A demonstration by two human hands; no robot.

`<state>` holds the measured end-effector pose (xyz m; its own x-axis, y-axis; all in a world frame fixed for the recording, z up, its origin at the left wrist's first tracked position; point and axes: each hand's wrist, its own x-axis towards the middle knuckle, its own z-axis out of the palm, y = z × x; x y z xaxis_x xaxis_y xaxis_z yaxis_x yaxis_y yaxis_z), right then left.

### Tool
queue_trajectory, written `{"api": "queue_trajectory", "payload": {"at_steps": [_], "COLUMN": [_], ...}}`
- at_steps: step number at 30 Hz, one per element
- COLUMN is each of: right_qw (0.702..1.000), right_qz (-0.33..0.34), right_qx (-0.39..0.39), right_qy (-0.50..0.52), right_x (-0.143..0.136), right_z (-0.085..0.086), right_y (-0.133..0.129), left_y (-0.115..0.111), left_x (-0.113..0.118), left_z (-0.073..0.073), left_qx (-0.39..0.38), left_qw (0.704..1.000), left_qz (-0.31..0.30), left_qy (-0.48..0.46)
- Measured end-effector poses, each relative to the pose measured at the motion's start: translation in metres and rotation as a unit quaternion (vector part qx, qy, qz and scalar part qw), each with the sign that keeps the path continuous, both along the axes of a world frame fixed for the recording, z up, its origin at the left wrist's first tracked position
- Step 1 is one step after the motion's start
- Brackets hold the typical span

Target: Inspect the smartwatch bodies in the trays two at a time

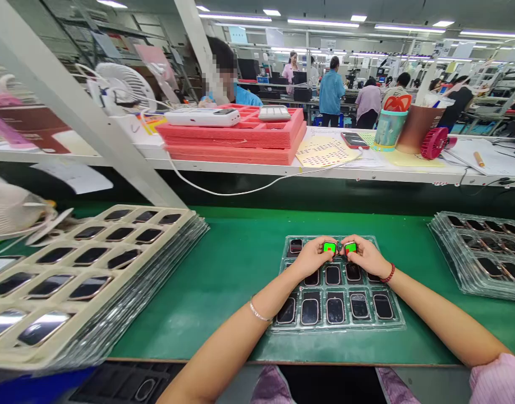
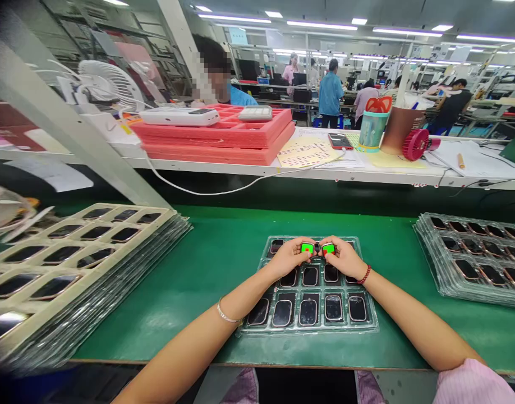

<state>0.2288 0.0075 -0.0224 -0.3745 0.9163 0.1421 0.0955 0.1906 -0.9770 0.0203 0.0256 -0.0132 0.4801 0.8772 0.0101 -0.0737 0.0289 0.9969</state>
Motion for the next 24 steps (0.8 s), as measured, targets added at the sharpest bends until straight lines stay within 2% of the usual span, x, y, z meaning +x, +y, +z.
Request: {"api": "queue_trajectory", "payload": {"at_steps": [12, 24], "right_qw": [1.0, 1.0], "right_qz": [0.011, 0.003], "right_qx": [0.022, -0.017], "right_qy": [-0.008, -0.01], "right_x": [-0.001, 0.0], "right_z": [0.004, 0.009], "right_y": [-0.001, -0.003], "left_y": [-0.001, -0.002], "left_x": [-0.002, -0.003], "left_z": [0.01, 0.013], "left_qx": [0.007, 0.017], "left_qw": [0.999, 0.998], "left_qz": [-0.012, -0.023], "left_qy": [0.043, 0.06]}}
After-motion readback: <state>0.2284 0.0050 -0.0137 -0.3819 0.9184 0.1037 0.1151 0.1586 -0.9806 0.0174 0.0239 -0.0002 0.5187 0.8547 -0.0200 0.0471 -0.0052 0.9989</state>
